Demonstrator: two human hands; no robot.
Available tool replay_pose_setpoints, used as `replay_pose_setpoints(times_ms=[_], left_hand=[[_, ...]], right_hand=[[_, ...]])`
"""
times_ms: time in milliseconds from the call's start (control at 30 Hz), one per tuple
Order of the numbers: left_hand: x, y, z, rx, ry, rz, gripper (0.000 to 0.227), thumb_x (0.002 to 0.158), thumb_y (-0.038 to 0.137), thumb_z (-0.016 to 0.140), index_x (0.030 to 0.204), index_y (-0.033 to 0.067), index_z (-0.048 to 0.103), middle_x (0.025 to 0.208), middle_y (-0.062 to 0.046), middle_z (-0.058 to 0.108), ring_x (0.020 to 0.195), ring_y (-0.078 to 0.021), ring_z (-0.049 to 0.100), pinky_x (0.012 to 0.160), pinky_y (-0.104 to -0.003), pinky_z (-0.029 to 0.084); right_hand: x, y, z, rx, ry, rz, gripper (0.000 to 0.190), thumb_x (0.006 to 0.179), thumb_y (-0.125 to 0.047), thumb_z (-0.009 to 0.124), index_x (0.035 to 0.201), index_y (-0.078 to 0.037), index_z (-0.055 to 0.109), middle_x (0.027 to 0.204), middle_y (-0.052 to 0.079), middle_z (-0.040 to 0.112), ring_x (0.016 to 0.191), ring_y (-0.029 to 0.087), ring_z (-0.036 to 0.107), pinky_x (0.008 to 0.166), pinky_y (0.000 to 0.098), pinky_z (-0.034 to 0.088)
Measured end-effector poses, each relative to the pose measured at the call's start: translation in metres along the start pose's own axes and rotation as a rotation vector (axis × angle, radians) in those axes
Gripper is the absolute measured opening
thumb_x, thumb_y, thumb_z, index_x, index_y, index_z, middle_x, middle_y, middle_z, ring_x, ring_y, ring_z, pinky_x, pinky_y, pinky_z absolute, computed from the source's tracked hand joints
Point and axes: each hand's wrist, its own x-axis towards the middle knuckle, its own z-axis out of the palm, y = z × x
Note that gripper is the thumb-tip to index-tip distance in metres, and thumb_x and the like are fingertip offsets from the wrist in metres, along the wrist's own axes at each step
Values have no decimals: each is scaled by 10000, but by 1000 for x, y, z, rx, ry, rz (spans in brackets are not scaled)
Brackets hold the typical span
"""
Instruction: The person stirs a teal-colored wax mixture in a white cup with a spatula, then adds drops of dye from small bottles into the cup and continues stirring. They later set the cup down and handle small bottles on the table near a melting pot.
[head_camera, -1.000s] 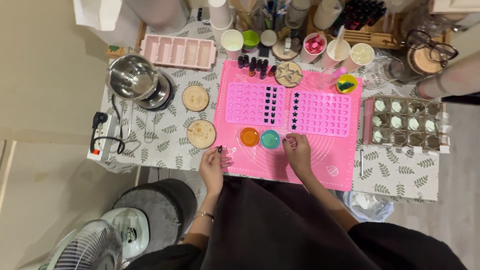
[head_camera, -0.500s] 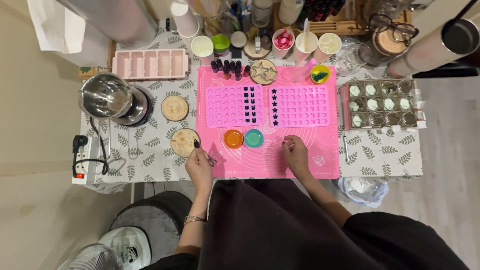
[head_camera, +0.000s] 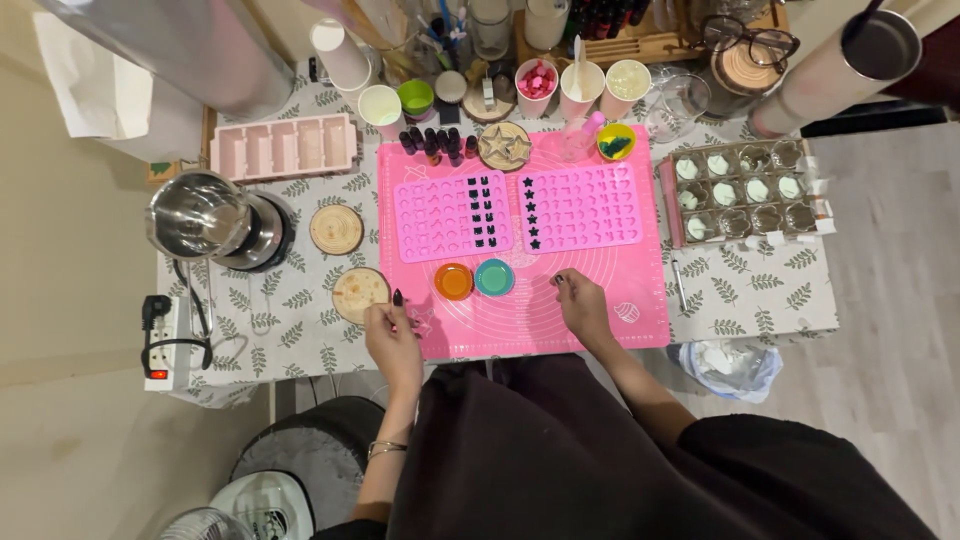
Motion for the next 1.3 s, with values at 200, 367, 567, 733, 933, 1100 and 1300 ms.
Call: replay_pose_setpoints(times_ms=[200, 367, 567, 733, 933, 1100, 1300], left_hand=[[-11, -21, 3, -232, -114, -281, 397, 1129, 213, 488, 825, -25, 579, 747, -73, 637, 645, -128, 620, 606, -285, 522], [-10, 20, -3, -335, -140, -262, 197, 998, 155, 559, 1069, 5, 666, 838, -21, 681, 696, -93, 667, 605, -257, 569], [-16, -16, -2, -265, -202, -306, 274, 1088, 149, 533, 1020, -35, 724, 816, -61, 714, 685, -113, 671, 632, -257, 575], [-11, 7, -6, -310, -159, -276, 182, 968, 128, 596, 1054, -5, 685, 879, -15, 736, 684, -88, 687, 592, -253, 574], [-12, -29, -1, -253, -201, -339, 287, 1067, 179, 578, 904, -31, 685, 700, -75, 689, 620, -104, 647, 586, -260, 526], [-1, 22, -19, -257, -222, -276, 313, 1042, 214, 509, 920, -16, 683, 691, -48, 693, 605, -103, 664, 568, -263, 526], [10, 6, -44, -153, -46, -158, 379, 1039, 234, 487, 897, -24, 725, 638, -68, 708, 582, -128, 679, 572, -287, 512]], right_hand=[[-4, -21, 6, -18, -91, 225, 386, 1091, -271, 463, 928, 4, 679, 632, 145, 643, 589, 179, 660, 600, 319, 522], [0, -8, 20, 171, -148, 212, 357, 1083, -244, 418, 989, 7, 653, 699, 122, 693, 609, 165, 652, 612, 304, 530], [-1, -18, 20, 161, -167, 134, 217, 998, -136, 488, 1123, 3, 597, 814, 90, 698, 630, 144, 649, 599, 294, 530], [0, -14, 21, 145, -223, 106, 229, 997, -140, 520, 1068, 15, 673, 771, 85, 698, 666, 120, 657, 630, 281, 540], [3, -25, 25, 89, -238, 233, 457, 1124, -268, 467, 944, 69, 718, 720, 118, 681, 634, 135, 616, 593, 297, 483], [10, -14, 30, 245, -198, 213, 298, 1081, -217, 452, 1105, 28, 619, 757, 102, 644, 614, 144, 610, 550, 288, 492], [16, -12, 28, 321, -216, 220, 243, 1061, -134, 444, 1196, 36, 555, 814, 118, 651, 645, 162, 622, 586, 300, 524]])
